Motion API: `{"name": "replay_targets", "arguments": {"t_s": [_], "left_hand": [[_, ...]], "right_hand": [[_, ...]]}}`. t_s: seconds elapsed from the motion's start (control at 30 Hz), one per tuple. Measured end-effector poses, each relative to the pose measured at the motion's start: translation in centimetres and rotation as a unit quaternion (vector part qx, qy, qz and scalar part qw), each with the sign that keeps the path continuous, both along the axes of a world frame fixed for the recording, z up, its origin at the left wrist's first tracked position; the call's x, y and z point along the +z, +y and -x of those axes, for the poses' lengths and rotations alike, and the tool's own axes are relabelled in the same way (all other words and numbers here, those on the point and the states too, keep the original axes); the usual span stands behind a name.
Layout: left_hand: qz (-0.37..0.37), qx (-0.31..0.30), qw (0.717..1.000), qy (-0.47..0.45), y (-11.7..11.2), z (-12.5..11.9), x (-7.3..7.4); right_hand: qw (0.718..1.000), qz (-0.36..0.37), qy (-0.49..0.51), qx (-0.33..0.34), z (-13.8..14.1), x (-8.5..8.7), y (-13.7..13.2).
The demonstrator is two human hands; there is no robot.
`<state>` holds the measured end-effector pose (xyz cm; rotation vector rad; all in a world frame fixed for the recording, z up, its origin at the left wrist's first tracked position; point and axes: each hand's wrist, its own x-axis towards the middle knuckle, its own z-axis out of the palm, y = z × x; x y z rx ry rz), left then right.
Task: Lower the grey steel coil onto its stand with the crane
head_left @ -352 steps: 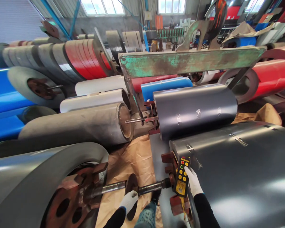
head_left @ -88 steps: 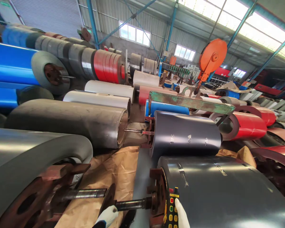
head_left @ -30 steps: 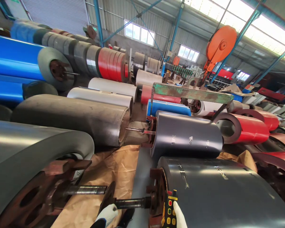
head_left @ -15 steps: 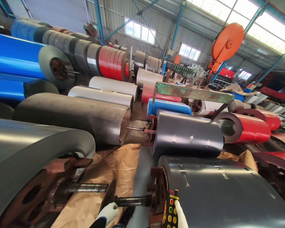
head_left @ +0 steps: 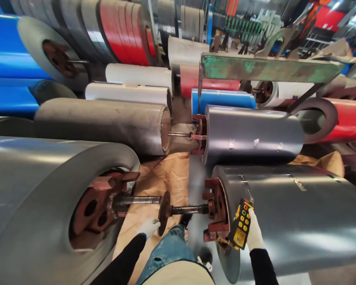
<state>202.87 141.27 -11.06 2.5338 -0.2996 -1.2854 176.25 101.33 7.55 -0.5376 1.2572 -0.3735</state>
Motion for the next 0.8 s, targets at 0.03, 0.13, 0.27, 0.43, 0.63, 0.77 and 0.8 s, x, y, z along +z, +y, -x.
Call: {"name": "replay_targets", "arguments": {"t_s": [0.03,0.13,0.27,0.43,0.63,0.77,0.8], "left_hand": [[-0.009,-0.002,1.000,-0.004,0.8,-0.5,0.5],[-0.012,-0.004,1.000,-0.016,2.8,-1.7,2.5],[0.006,0.033,0.998,-0.044,5.2,-1.2,5.5],[0.043,0.085,0.992,-0.084,8.3,2.5,9.5],[0.069,0.116,0.984,-0.114,10.2,2.8,14.5],[0.041,0.108,0.982,-0.150,10.0,1.5,15.7],[0.037,0.110,0.980,-0.161,9.9,1.2,15.6]], "right_hand": [[1.000,0.005,0.004,-0.005,-0.3,-0.3,-0.5],[1.000,0.015,0.009,-0.011,-0.9,-1.3,-1.7],[0.999,0.025,0.022,0.008,-0.6,-2.7,-3.5],[0.999,0.021,-0.012,0.048,0.5,-4.5,-5.3],[0.998,0.034,-0.027,0.053,1.4,-5.3,-5.7],[0.996,0.049,-0.042,0.059,1.6,-5.6,-5.6],[0.996,0.054,-0.047,0.059,1.6,-5.7,-5.6]]}}
